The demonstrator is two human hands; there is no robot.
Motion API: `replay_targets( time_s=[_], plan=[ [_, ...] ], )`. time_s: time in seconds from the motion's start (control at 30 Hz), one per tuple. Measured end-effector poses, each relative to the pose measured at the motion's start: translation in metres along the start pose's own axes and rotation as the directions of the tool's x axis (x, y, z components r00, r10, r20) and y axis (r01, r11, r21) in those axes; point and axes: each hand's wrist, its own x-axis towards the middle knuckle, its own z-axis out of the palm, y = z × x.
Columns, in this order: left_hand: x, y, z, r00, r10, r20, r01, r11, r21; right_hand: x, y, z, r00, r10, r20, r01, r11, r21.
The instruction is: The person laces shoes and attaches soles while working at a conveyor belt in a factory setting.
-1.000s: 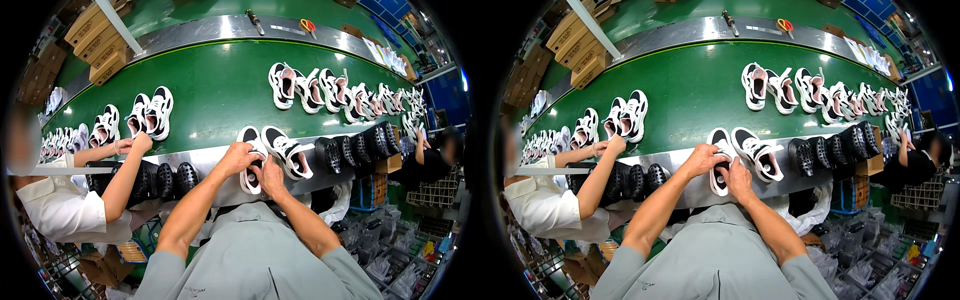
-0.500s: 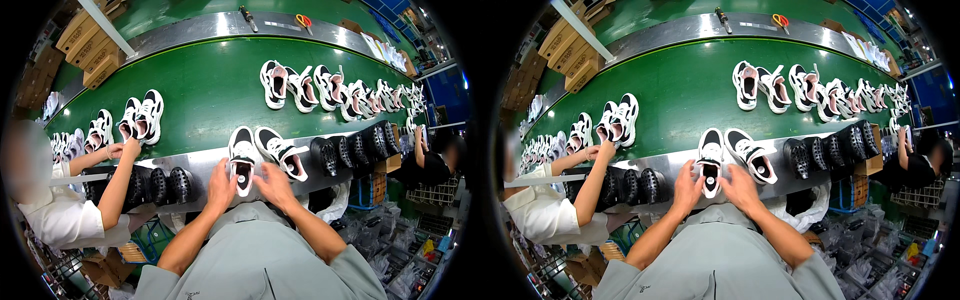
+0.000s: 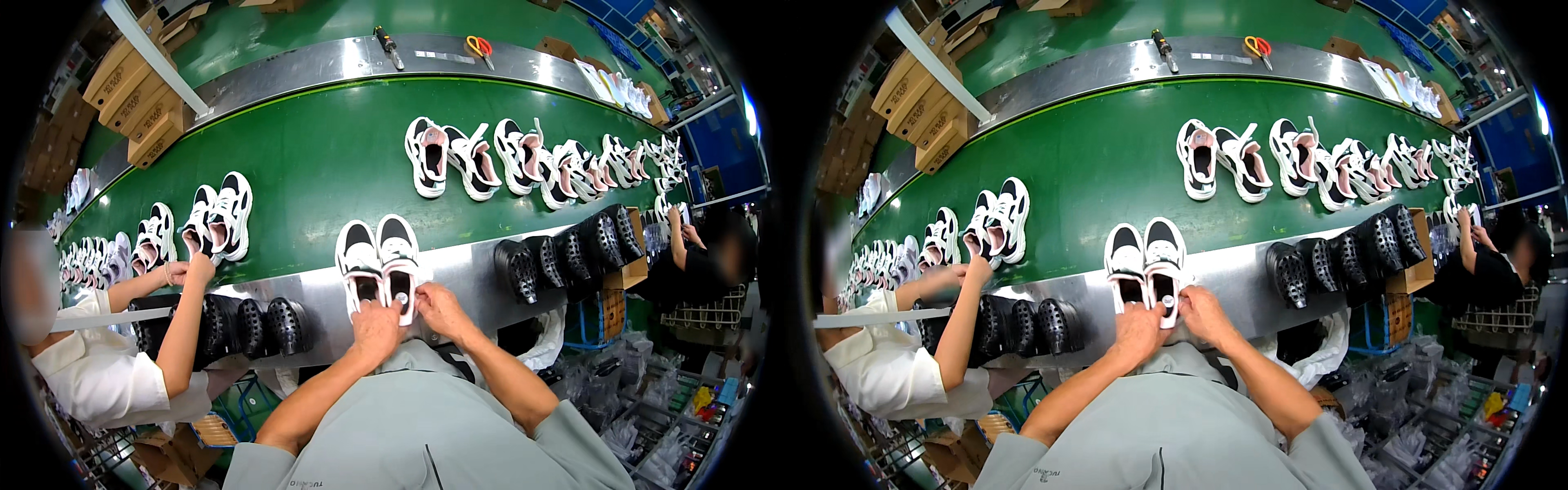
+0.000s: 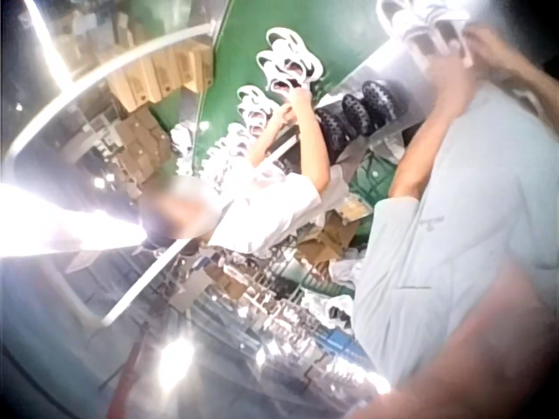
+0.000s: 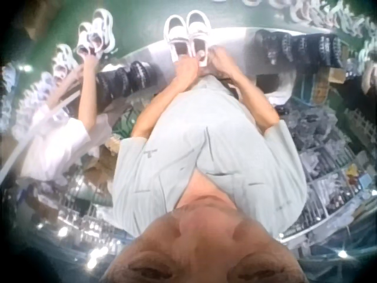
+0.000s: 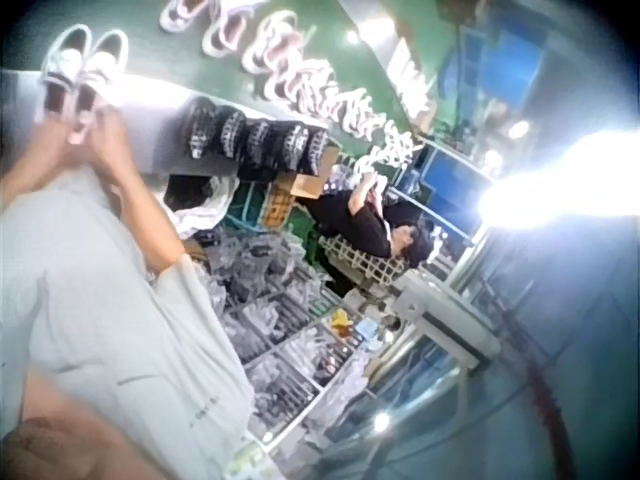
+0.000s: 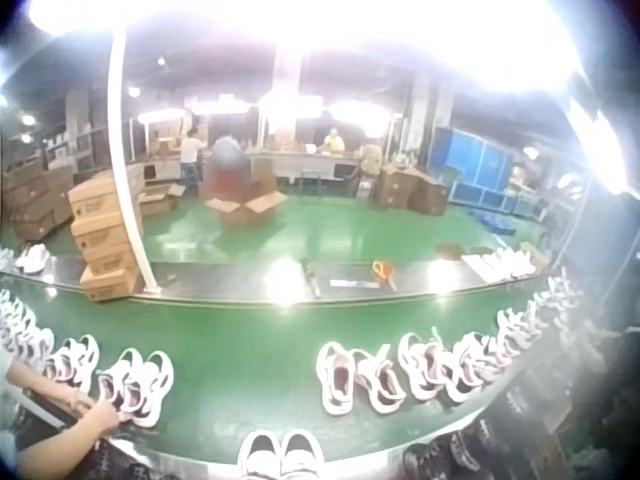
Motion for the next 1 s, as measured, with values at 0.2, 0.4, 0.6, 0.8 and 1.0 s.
replay_targets(
  time_s=[0.2, 0.4, 0.6, 0.8, 1.0],
  plan=[
    [0.054, -0.061, -0.043, 0.959, -0.092, -0.269, 0.148, 0.969, 0.196, 0.069, 0.009, -0.098, 0.936, -0.085, -0.342, -0.093, 0.877, -0.471],
    [0.093, -0.171, -0.096, 0.927, -0.181, -0.329, 0.282, 0.913, 0.294, 0.144, 0.057, -0.177, 0.907, 0.180, -0.380, -0.383, 0.730, -0.567],
    [0.162, -0.022, -0.086, 0.992, -0.042, -0.118, 0.082, 0.930, 0.358, 0.162, 0.090, -0.180, 0.951, 0.019, -0.310, -0.188, 0.829, -0.527],
    [0.272, 0.032, -0.037, 0.926, 0.328, -0.186, -0.316, 0.944, 0.092, 0.172, 0.028, -0.151, 0.976, 0.051, -0.212, -0.142, 0.888, -0.437],
    [0.202, 0.029, -0.058, 0.929, 0.359, -0.087, -0.364, 0.930, -0.053, 0.116, 0.024, -0.099, 0.948, -0.046, -0.315, -0.070, 0.935, -0.348]
  ],
)
